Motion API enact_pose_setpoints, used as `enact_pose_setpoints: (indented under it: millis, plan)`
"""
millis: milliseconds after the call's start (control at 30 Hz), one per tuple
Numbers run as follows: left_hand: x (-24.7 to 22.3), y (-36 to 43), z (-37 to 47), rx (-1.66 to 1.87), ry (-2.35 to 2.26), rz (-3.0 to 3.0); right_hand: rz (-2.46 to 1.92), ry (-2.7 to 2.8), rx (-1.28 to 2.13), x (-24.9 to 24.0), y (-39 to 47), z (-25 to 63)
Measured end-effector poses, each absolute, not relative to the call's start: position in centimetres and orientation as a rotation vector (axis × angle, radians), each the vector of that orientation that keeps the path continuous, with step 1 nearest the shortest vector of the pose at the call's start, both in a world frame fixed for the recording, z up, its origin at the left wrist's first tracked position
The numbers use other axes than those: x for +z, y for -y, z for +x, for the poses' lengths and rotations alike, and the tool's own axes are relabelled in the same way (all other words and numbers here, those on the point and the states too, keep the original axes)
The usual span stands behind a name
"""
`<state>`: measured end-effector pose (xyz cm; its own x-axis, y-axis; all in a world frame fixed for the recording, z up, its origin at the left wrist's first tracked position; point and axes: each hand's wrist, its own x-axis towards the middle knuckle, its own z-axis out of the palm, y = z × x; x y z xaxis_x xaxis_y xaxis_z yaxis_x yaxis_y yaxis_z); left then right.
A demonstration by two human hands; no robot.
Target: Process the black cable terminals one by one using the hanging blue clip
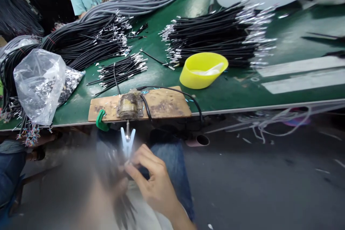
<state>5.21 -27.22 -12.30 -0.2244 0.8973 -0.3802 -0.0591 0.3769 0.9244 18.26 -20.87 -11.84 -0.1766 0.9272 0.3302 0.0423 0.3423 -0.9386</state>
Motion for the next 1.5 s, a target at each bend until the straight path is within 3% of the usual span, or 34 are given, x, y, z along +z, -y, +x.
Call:
enact_pose_setpoints:
  millis: [233,300,433,500,833,1033,1100,1233,1300,1367,1500]
  plan:
    - [-11.9,26.6,5.8,1.046,-1.368,0.671,-1.004,1.348,0.818,-11.9,22.4,17.0]
    - [-11.8,26.6,5.9,1.017,-1.31,0.637,-0.949,1.178,1.047,-12.4,22.8,16.6]
    - [-11.1,26.3,6.1,0.955,-1.186,0.603,-0.695,0.698,1.827,-13.6,22.7,16.6]
    - [-10.7,26.0,6.1,0.939,-1.149,0.584,-0.666,0.588,1.968,-13.8,22.4,17.0]
    - [-11.1,25.7,6.3,0.963,-1.172,0.543,-0.847,1.167,1.256,-12.5,21.8,17.8]
    - [-11.5,25.4,6.2,1.007,-1.289,0.575,-0.985,1.404,0.513,-12.9,22.6,17.5]
    - [-11.3,25.1,6.1,0.993,-1.302,0.609,-0.94,1.435,0.687,-13.1,22.3,18.0]
    - [-10.7,24.3,5.8,1.025,-1.31,0.735,-0.746,1.036,1.71,-13.3,20.9,18.8]
    - [-10.4,23.9,5.8,1.049,-1.309,0.797,-0.679,0.782,2.062,-13.5,20.3,18.7]
    - [-10.3,23.8,5.9,1.062,-1.316,0.842,-0.666,0.664,2.188,-13.8,19.6,18.5]
    - [-10.4,24.4,5.7,1.09,-1.405,0.888,-0.699,0.668,2.107,-13.5,17.9,18.5]
